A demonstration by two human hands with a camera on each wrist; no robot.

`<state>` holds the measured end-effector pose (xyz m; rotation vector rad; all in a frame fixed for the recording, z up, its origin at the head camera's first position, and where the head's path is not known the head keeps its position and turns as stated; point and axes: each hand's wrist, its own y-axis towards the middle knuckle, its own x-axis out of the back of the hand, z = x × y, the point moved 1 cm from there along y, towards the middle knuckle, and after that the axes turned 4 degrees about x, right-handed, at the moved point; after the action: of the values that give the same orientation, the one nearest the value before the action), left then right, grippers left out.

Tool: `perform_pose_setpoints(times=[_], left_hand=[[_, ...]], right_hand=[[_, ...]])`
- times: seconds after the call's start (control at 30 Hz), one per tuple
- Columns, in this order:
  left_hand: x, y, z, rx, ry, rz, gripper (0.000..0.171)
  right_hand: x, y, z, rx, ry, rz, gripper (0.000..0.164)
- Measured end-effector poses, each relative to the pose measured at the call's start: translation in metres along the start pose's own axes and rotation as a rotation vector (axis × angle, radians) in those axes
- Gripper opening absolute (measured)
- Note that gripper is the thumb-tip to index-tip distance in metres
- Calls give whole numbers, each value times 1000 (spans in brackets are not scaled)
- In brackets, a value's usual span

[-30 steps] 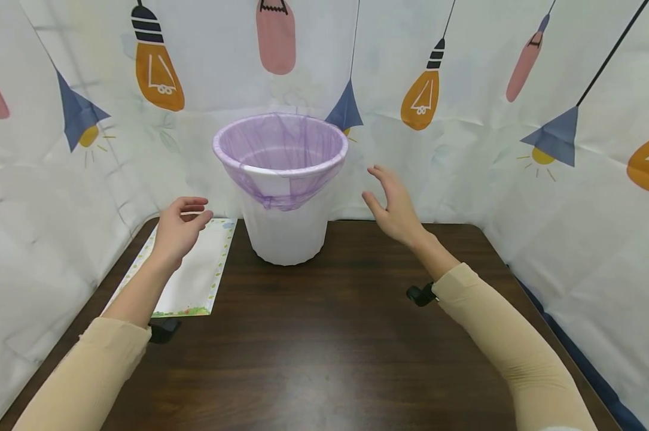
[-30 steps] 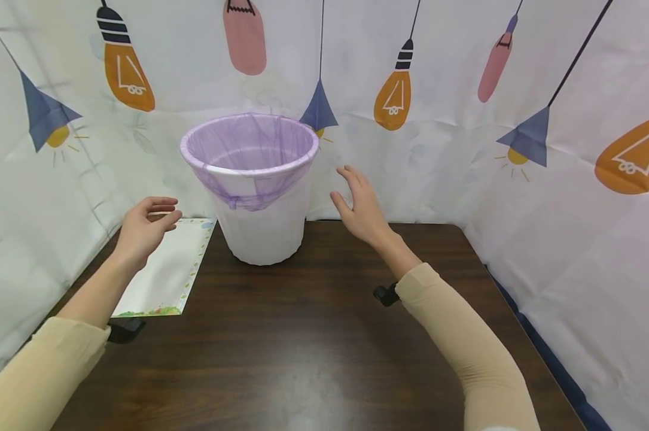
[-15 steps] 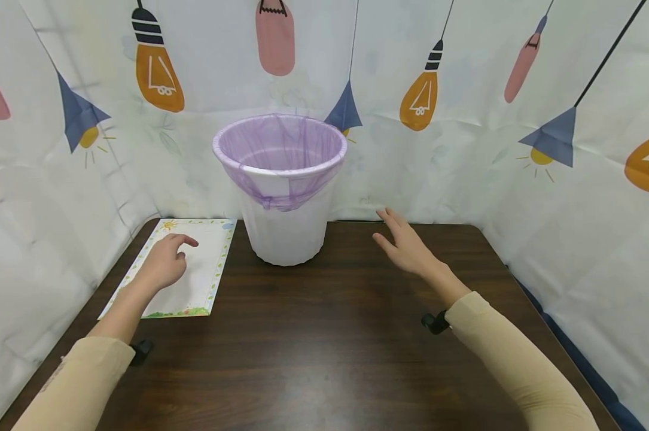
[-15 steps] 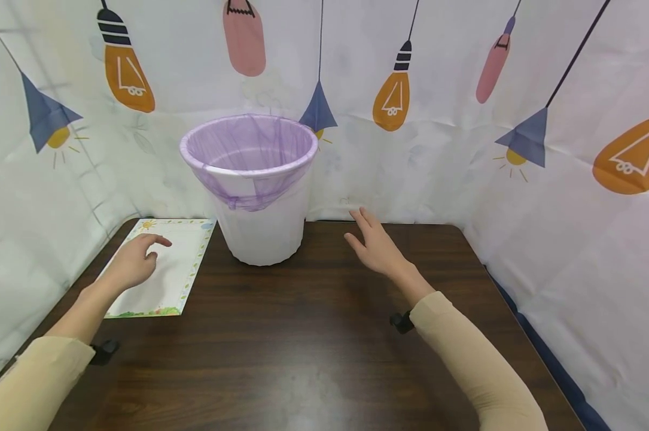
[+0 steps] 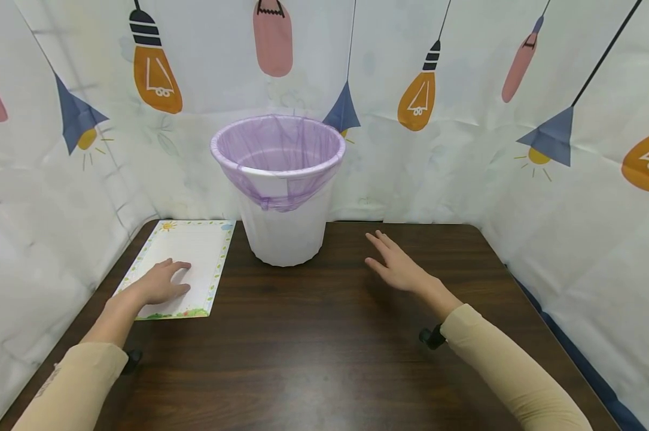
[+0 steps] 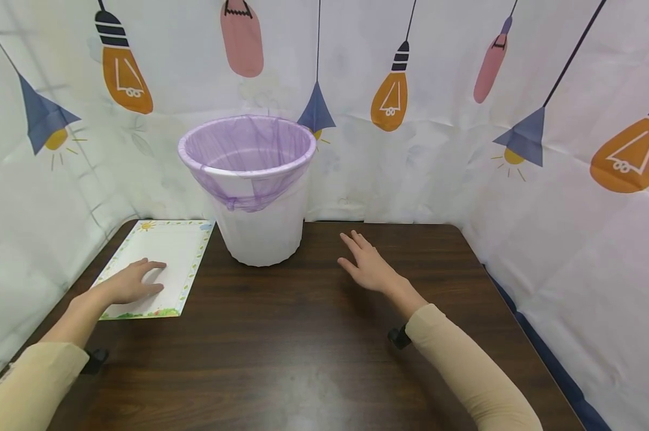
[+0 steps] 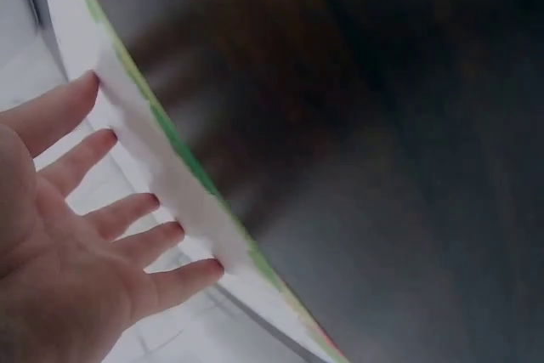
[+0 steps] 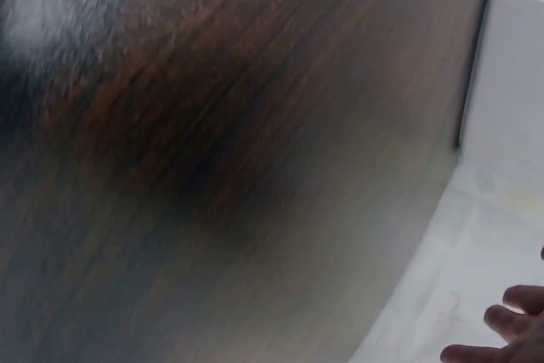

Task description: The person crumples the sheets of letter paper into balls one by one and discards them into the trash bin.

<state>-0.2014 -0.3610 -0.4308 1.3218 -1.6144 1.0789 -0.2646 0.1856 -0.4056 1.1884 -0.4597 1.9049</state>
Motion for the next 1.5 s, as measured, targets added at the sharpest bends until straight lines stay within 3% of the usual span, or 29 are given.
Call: perform_pose_setpoints(times=[0.27, 0.53, 0.7, 0.87, 1.17, 1.5], left_hand=[[3, -5, -5, -15, 94, 7, 53], [1, -9, -11, 40, 28, 22, 71], [-6, -8, -15, 4, 11, -12, 71], [-8, -9, -21, -14, 10, 31, 71], [-10, -19, -38, -56, 132, 38, 61], [-26, -25, -55, -39, 72, 12, 86]], right_hand=[[-8, 2, 5, 5, 2, 54, 68], [-16, 4, 12, 15, 4, 112, 69], [-22, 7, 17, 32, -4, 146, 69], [-28, 10, 22, 60, 1, 168, 69], [-35, 14, 32, 92, 2, 178, 66], [-46, 18, 38, 115, -17, 203, 65]])
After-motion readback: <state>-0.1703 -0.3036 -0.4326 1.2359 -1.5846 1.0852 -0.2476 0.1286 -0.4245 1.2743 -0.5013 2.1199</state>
